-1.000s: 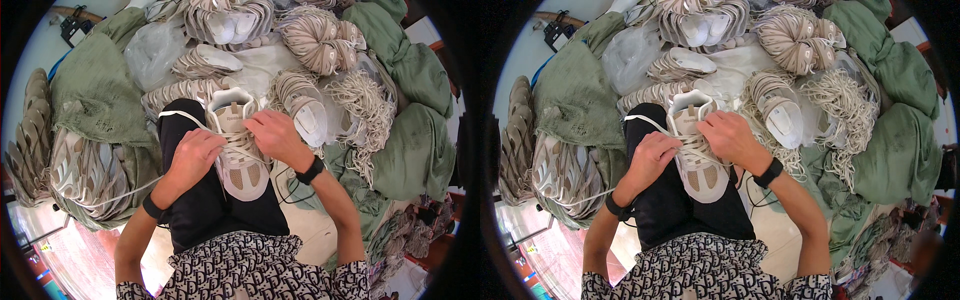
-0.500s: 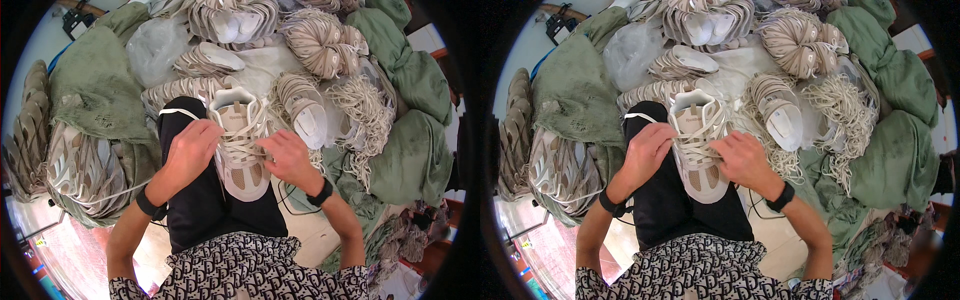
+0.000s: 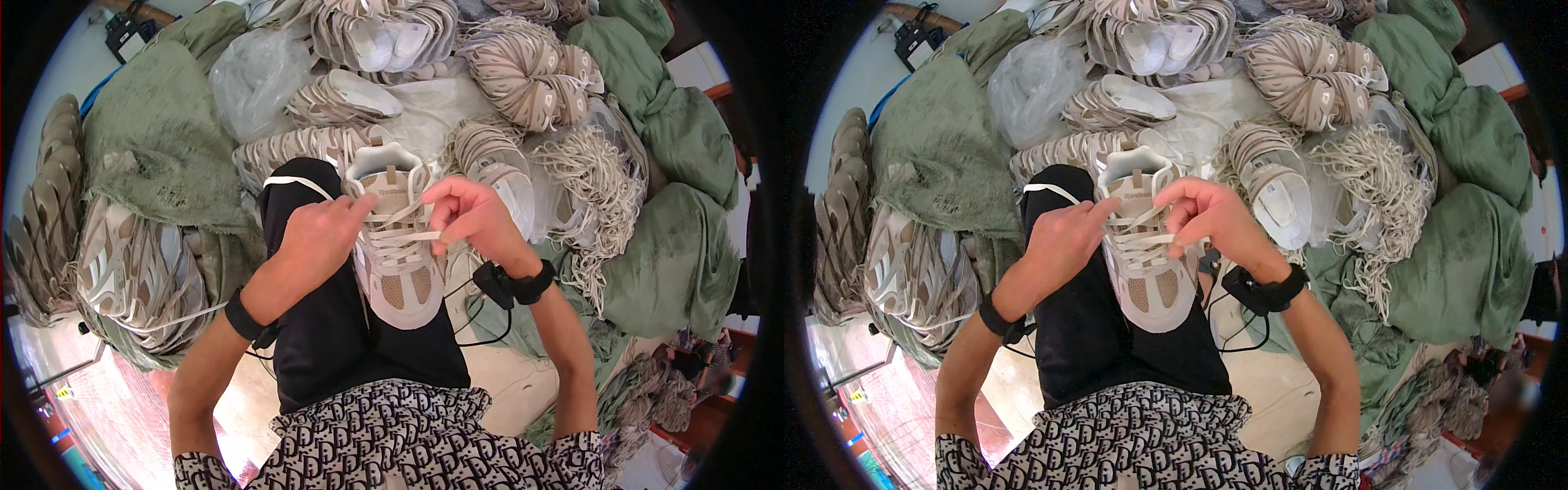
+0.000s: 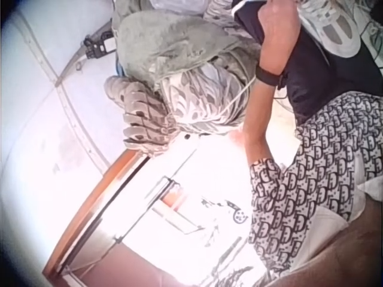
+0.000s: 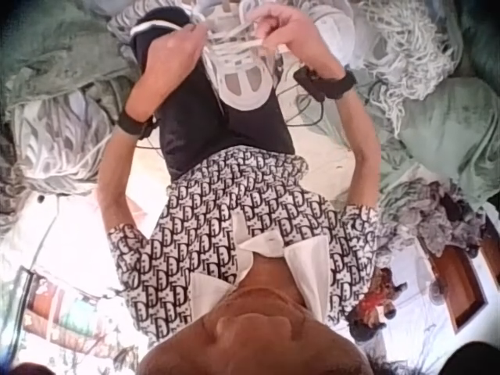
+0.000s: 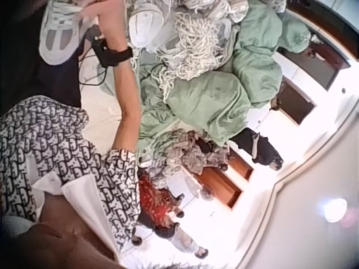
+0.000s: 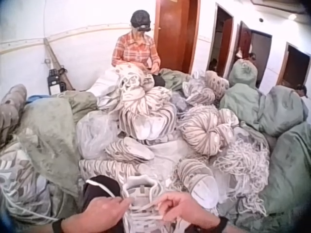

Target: Lacing a sneaker while sitting among sacks of shoe components.

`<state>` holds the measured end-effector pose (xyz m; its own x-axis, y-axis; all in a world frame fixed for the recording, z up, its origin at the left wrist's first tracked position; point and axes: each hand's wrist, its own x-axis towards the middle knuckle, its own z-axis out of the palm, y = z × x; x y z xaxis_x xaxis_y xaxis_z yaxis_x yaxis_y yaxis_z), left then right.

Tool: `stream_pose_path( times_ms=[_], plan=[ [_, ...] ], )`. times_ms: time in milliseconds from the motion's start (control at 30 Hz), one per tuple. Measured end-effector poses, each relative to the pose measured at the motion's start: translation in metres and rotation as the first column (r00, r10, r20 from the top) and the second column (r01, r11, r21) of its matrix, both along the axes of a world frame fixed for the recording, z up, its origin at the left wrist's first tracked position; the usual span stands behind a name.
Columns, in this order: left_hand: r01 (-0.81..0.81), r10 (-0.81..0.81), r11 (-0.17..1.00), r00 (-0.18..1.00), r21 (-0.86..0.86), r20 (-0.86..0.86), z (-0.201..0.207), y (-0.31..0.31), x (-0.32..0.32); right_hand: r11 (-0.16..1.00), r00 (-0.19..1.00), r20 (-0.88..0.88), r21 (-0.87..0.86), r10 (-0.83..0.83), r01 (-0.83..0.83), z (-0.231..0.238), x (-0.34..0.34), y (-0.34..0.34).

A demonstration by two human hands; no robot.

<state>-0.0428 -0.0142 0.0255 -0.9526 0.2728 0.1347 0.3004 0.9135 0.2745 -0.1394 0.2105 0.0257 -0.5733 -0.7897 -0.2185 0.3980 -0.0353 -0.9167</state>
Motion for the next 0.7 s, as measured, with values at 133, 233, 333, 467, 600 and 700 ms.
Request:
stream_pose_path(
  times_ms=[133, 233, 333, 467, 600, 700],
  plan=[
    [0.024, -0.025, 0.999, 1.000, 0.037, 0.013, -0.003, -0.001, -0.004, 0.985, 0.986, 0.141, 0.138, 0.086, -0.105, 0.002, -0.018, 0.006],
    [0.038, -0.036, 0.996, 0.999, 0.078, -0.016, -0.002, -0.001, -0.007, 0.916, 0.964, -0.181, 0.385, 0.193, -0.111, 0.005, -0.025, 0.010],
    [0.068, -0.067, 0.995, 0.997, 0.071, -0.029, 0.001, -0.001, -0.008, 0.906, 0.615, -0.717, 0.424, 0.327, 0.013, 0.008, -0.023, 0.009],
    [0.061, -0.065, 0.997, 0.995, 0.046, 0.075, 0.003, -0.001, -0.012, 0.876, 0.076, -0.885, 0.466, 0.460, 0.121, 0.016, -0.016, 0.006],
    [0.041, -0.055, 0.989, 0.993, 0.139, 0.102, 0.002, 0.000, -0.014, 0.835, -0.095, -0.830, 0.543, 0.550, 0.095, 0.027, -0.018, 0.009],
    [0.015, -0.039, 0.981, 0.992, 0.196, 0.120, 0.001, 0.002, -0.014, 0.964, 0.258, -0.938, 0.256, 0.230, 0.071, 0.027, -0.031, 0.008]
  ],
)
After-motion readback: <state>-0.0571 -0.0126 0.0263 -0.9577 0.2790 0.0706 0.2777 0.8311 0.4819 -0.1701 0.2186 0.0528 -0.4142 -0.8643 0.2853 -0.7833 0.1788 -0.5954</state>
